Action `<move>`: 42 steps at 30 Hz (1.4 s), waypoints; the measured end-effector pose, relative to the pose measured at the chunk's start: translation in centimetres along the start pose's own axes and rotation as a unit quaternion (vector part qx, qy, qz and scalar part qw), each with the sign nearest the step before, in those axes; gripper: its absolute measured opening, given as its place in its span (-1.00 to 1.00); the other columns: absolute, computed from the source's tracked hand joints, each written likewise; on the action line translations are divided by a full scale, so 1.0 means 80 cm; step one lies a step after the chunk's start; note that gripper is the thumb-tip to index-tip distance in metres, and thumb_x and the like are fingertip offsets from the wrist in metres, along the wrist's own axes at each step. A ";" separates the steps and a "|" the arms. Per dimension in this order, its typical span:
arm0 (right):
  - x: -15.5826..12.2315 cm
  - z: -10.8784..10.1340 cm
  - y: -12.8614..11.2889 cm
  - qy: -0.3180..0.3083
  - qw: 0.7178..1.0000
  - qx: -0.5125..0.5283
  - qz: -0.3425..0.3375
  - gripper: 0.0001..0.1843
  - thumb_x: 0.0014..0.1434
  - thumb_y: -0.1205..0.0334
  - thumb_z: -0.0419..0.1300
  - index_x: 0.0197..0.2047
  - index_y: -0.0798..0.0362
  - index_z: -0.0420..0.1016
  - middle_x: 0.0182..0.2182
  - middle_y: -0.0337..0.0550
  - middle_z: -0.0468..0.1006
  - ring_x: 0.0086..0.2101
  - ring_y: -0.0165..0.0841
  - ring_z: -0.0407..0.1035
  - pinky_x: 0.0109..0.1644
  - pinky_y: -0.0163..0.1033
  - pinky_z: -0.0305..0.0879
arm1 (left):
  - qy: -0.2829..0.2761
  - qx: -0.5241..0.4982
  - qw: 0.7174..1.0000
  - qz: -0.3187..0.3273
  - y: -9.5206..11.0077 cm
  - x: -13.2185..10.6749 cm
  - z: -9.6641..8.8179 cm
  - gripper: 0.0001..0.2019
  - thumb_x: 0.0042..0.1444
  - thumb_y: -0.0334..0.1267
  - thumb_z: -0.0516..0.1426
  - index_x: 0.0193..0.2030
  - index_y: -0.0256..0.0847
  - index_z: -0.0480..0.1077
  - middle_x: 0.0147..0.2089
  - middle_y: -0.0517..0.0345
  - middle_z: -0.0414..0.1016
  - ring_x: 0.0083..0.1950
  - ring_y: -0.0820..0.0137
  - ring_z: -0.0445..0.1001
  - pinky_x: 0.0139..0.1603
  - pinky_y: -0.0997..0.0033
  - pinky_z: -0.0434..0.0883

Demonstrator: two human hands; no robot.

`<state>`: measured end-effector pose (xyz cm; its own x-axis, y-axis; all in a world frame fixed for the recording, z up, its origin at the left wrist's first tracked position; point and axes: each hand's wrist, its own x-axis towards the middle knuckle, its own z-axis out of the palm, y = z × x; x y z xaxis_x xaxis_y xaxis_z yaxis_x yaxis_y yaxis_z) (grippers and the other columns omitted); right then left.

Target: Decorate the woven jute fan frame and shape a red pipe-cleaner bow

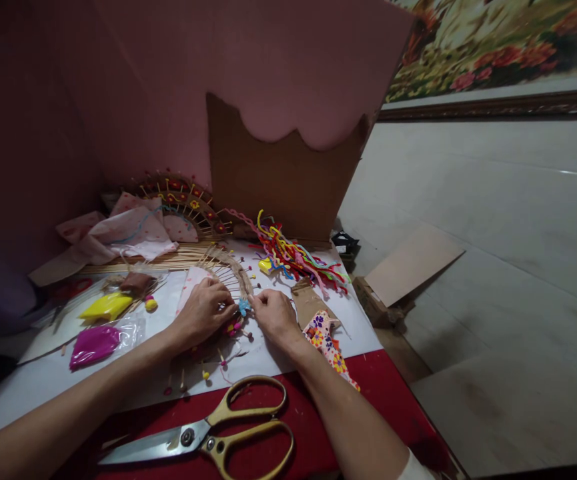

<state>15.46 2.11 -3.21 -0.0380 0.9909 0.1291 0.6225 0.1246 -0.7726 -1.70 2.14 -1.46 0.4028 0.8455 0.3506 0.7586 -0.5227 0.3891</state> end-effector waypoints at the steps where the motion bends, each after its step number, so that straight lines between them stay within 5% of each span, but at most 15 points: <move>1: -0.001 0.000 0.000 0.001 1.000 -0.002 -0.003 -0.72 0.08 0.16 0.11 -0.59 0.09 0.43 -0.64 -0.22 0.42 -0.57 -0.45 0.20 -0.50 -0.38 0.02 | 0.000 0.002 1.000 0.000 0.001 0.000 0.000 -0.80 0.08 -0.28 0.10 -0.48 -0.24 0.49 -0.36 -0.01 0.49 -0.18 0.21 0.27 -0.14 0.21 0.22; 11: 0.000 0.000 -0.003 0.011 0.999 -0.021 -0.024 -0.77 0.04 0.24 0.08 -0.58 0.11 0.43 -0.60 -0.22 0.42 -0.52 -0.44 0.24 -0.45 -0.37 0.06 | 0.032 0.009 0.999 -0.005 0.000 0.000 -0.007 -0.66 0.18 -0.18 0.00 -0.54 -0.21 0.43 -0.42 0.05 0.46 -0.21 0.25 0.27 -0.16 0.25 0.21; 18: -0.002 -0.002 -0.008 0.003 0.999 -0.026 -0.025 -0.76 0.04 0.26 0.07 -0.60 0.11 0.42 -0.64 -0.25 0.37 -0.55 -0.45 0.19 -0.48 -0.37 0.03 | 0.056 0.004 0.998 -0.019 -0.011 -0.003 -0.007 -0.82 0.06 -0.40 0.04 -0.42 -0.19 0.46 -0.39 0.08 0.47 -0.19 0.25 0.26 -0.17 0.27 0.22; 26: -0.001 0.000 -0.005 0.010 0.999 -0.046 -0.026 -0.77 0.03 0.26 0.08 -0.58 0.11 0.44 -0.62 -0.24 0.39 -0.55 -0.45 0.19 -0.47 -0.37 0.02 | 0.050 -0.006 0.999 -0.008 -0.013 -0.004 -0.004 -0.77 0.04 -0.44 0.03 -0.29 -0.23 0.52 -0.30 0.01 0.52 -0.16 0.20 0.26 -0.16 0.22 0.24; 34: 0.000 0.001 0.001 0.014 0.997 -0.064 -0.029 -0.78 0.04 0.22 0.09 -0.54 0.10 0.47 -0.60 -0.23 0.42 -0.54 -0.45 0.21 -0.47 -0.37 0.01 | 0.029 0.012 0.998 0.051 -0.007 -0.005 -0.007 -0.62 -0.06 -0.57 0.04 -0.25 -0.10 0.57 -0.29 0.06 0.50 -0.13 0.22 0.24 -0.12 0.21 0.26; 42: 0.000 -0.001 -0.002 0.009 0.996 -0.080 -0.032 -0.77 0.04 0.24 0.07 -0.55 0.11 0.46 -0.61 -0.24 0.42 -0.55 -0.46 0.18 -0.49 -0.38 -0.03 | 0.016 0.101 0.991 0.089 -0.001 -0.007 -0.008 -0.71 0.04 -0.43 0.12 -0.30 0.08 0.58 -0.25 0.05 0.47 -0.09 0.17 0.22 -0.10 0.13 0.22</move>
<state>15.40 2.11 -3.07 -0.0690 0.9801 0.1863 0.7353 0.1762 -0.6545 -2.29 1.61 -1.13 0.5248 0.7366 0.4267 0.7658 -0.6274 0.1413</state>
